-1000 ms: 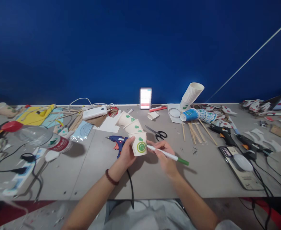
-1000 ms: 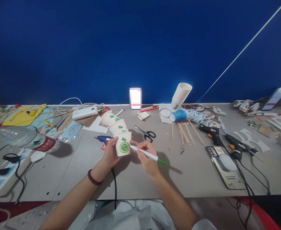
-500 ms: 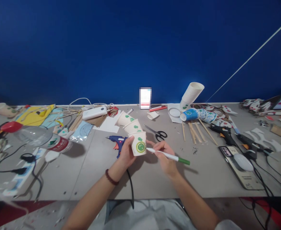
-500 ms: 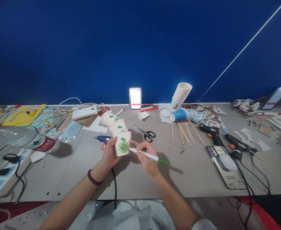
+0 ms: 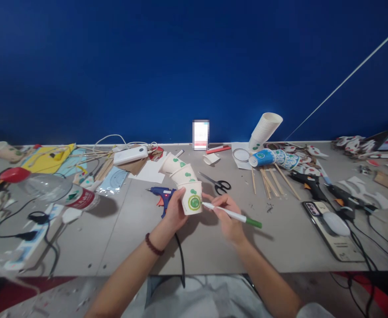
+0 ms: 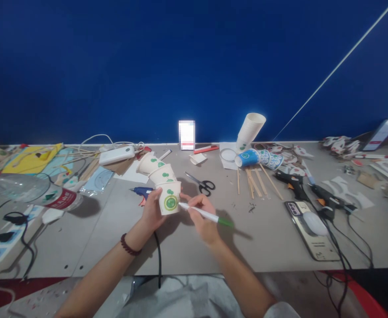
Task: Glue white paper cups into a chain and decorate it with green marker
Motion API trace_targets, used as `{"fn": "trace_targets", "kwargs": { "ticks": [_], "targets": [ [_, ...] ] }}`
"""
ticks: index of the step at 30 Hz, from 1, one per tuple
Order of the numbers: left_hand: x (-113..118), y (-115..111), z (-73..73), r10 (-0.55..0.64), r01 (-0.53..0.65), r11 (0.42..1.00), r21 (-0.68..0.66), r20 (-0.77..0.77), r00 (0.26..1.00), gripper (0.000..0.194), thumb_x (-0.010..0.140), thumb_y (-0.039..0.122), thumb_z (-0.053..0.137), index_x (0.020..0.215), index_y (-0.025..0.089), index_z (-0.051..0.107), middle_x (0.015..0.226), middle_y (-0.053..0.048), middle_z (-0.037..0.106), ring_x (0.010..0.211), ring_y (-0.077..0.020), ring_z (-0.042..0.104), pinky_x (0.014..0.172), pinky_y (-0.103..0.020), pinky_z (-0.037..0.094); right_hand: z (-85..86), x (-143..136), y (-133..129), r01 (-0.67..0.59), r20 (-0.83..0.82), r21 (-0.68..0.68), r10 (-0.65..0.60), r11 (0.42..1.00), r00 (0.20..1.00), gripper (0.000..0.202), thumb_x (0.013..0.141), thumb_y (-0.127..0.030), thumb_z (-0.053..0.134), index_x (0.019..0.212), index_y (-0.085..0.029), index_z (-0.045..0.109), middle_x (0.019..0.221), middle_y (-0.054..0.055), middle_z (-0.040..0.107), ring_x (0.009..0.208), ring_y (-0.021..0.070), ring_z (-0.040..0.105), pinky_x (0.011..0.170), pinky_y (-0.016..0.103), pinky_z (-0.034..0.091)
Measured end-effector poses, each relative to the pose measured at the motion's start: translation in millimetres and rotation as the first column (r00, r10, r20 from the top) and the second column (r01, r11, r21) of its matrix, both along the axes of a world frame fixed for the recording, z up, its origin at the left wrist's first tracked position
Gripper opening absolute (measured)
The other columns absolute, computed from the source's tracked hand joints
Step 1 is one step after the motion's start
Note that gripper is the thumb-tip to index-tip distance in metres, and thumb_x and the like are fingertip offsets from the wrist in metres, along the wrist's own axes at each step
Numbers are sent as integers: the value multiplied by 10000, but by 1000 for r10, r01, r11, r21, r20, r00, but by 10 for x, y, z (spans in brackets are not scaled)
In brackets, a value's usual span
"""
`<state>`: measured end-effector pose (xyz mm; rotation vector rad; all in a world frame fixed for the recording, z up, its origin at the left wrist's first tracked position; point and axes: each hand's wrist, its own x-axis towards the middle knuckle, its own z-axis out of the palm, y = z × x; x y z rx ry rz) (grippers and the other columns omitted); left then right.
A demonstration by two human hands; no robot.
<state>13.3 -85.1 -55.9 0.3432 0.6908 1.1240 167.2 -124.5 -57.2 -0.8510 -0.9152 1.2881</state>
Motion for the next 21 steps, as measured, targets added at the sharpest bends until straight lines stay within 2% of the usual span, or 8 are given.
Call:
{"fn": "trace_targets", "kwargs": {
  "ticks": [3, 8, 17, 21],
  "targets": [
    [1, 4, -7, -8, 8, 1000, 6, -6, 1000, 418, 746, 367, 650, 1049, 82, 681, 965, -126, 747, 793, -232, 688, 713, -334, 542, -7, -12, -2, 13, 0, -12, -13, 1000, 1000, 110, 762, -250, 710, 755, -233, 602, 753, -14, 674, 1052, 270, 704, 840, 367, 576],
    [-3, -1, -8, 0, 0, 1000, -2, -2, 1000, 425, 736, 354, 674, 1059, 78, 669, 968, -125, 744, 812, -237, 687, 739, -335, 532, 16, -31, -5, 18, 10, -37, -17, 999, 1000, 118, 786, -285, 716, 770, -234, 610, 815, 3, 732, 1075, 260, 704, 838, 355, 603],
    [1, -7, 10, -26, 26, 1000, 16, -4, 1000, 460, 733, 380, 677, 1071, 69, 659, 922, -127, 747, 753, -234, 687, 689, -325, 523, 65, -31, -16, 18, 25, -78, -16, 997, 1000, 161, 778, -325, 737, 780, -225, 610, 861, 37, 770, 1067, 263, 706, 857, 371, 592],
    [-3, -7, -2, -23, 23, 1000, 3, -16, 1000, 458, 736, 387, 668, 1073, 77, 657, 940, -128, 744, 779, -236, 687, 719, -331, 524, 60, -28, -22, 14, 31, -87, -11, 996, 999, 166, 778, -332, 738, 784, -220, 615, 877, 56, 767, 1043, 269, 710, 867, 398, 580]
  ]
}}
